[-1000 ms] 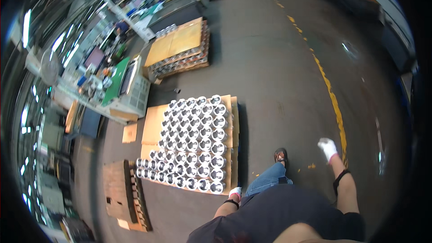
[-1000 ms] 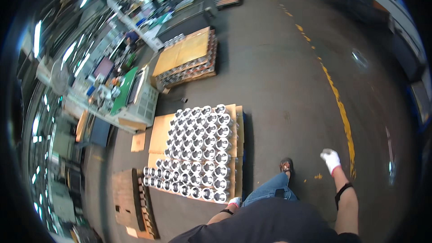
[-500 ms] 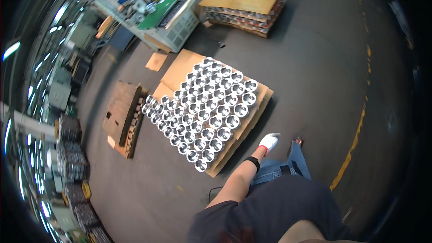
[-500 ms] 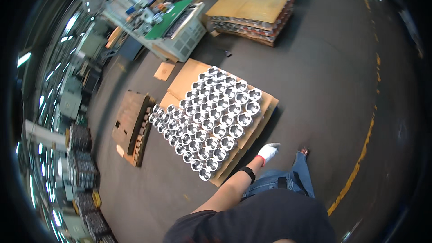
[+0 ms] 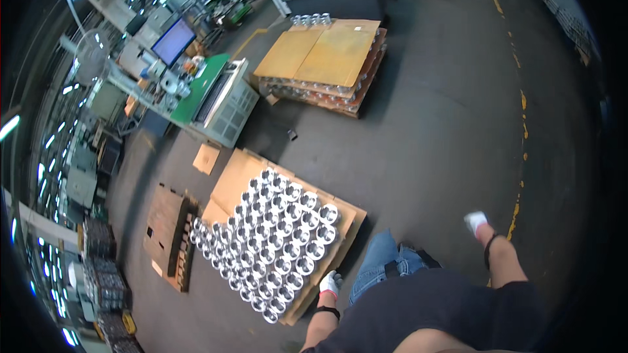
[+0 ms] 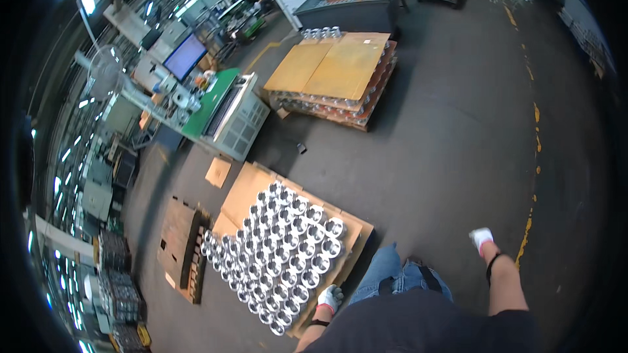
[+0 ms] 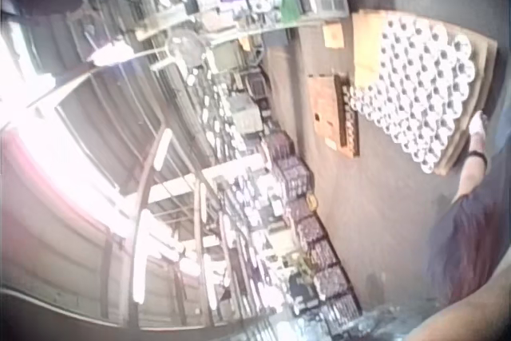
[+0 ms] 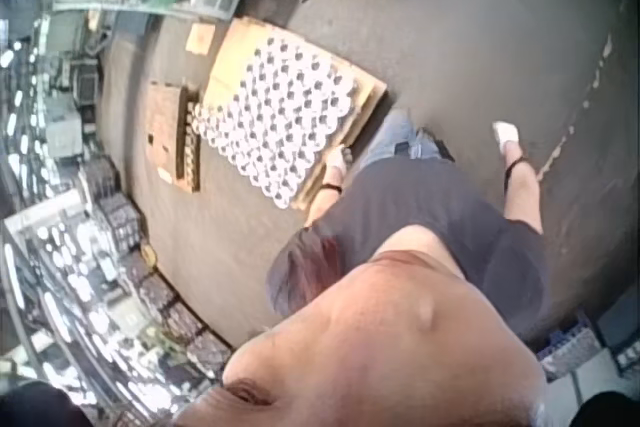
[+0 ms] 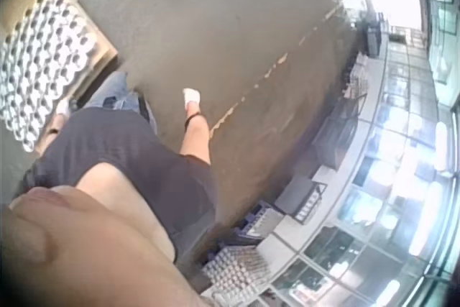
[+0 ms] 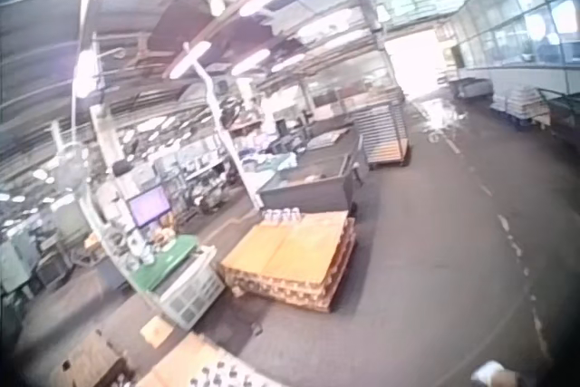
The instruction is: Moving metal pistons from a shipping pallet to a quality inspection machine and back to an organized pallet.
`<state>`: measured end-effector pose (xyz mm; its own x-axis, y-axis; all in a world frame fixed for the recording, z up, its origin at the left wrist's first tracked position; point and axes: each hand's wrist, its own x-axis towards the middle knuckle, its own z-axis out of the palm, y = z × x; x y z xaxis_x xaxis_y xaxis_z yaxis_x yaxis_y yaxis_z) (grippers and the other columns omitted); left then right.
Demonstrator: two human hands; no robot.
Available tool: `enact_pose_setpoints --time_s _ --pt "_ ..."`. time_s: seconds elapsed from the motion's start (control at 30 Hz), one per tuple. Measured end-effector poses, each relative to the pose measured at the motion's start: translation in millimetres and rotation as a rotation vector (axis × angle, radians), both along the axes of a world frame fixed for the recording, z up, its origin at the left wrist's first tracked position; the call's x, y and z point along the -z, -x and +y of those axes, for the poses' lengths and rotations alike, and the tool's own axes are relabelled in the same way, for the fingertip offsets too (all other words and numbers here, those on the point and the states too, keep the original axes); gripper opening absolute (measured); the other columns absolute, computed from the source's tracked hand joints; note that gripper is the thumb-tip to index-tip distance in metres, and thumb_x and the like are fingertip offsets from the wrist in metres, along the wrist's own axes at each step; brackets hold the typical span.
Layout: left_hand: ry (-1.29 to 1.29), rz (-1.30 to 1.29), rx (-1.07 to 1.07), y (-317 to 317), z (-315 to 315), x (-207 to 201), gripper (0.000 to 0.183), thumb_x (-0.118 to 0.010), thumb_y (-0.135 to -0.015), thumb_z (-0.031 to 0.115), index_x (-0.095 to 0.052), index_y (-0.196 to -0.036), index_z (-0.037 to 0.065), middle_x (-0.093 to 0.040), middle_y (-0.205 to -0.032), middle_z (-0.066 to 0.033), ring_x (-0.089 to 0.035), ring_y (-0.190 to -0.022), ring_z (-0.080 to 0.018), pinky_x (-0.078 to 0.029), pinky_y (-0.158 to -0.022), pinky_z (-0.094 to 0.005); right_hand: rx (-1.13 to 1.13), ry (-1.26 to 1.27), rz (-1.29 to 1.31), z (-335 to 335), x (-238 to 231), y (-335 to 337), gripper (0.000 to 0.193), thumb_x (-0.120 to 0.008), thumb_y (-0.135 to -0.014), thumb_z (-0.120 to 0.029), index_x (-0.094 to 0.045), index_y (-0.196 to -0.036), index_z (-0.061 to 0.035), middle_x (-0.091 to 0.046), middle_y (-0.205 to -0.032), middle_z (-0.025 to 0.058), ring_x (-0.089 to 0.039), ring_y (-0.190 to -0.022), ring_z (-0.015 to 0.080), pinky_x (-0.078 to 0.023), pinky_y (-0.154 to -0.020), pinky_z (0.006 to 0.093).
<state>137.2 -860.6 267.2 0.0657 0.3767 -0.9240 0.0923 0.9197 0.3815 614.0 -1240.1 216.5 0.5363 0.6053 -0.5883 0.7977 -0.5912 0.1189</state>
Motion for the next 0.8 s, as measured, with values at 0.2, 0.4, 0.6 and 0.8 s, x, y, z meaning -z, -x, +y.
enact_pose_setpoints --time_s 0.2,0.4,0.6,0.8 --pt "-0.066 0.073 0.039 -111.9 27.3 44.4 0.015 -0.060 -0.089 0.022 -0.059 -0.092 0.007 -0.060 -0.072 -0.0060 -0.052 -0.054 -0.0183 -0.043 -0.052 -0.0321 1.070 -1.019 0.726 215.6 -86.4 -139.3 0.037 -0.069 -0.081 -0.020 -0.062 -0.112 -0.0023 -0.066 -0.093 0.0067 -0.060 -0.083 0.0149 -0.048 -0.072 0.0293" --pt "0.093 0.117 0.176 -207.4 93.1 99.4 0.019 -0.055 -0.089 0.022 -0.058 -0.098 0.006 -0.063 -0.084 -0.0113 -0.060 -0.076 -0.0273 -0.051 -0.069 -0.0379 0.807 -0.616 0.883 305.2 -114.0 -166.6 0.038 -0.066 -0.081 -0.024 -0.064 -0.112 -0.0027 -0.067 -0.090 0.0061 -0.059 -0.076 0.0145 -0.047 -0.060 0.0316" --pt "-0.383 0.211 0.990 -350.3 250.7 58.0 0.024 -0.055 -0.086 0.029 -0.066 -0.090 0.008 -0.062 -0.074 -0.0096 -0.056 -0.066 -0.0208 -0.043 -0.056 -0.0344 0.988 -0.080 0.654 279.1 -66.7 -221.1 0.033 -0.068 -0.082 -0.029 -0.069 -0.104 -0.0051 -0.070 -0.095 0.0077 -0.065 -0.084 0.0221 -0.050 -0.077 0.0357" --pt "-0.371 -0.192 0.570 -514.3 347.8 -19.8 0.041 -0.057 -0.086 0.016 -0.057 -0.126 0.005 -0.067 -0.102 -0.0073 -0.062 -0.085 -0.0180 -0.047 -0.076 -0.0308 1.490 -0.067 0.684 297.7 -32.4 -278.0 0.031 -0.065 -0.083 -0.034 -0.068 -0.095 -0.0051 -0.069 -0.089 0.0096 -0.065 -0.078 0.0255 -0.051 -0.068 0.0442"
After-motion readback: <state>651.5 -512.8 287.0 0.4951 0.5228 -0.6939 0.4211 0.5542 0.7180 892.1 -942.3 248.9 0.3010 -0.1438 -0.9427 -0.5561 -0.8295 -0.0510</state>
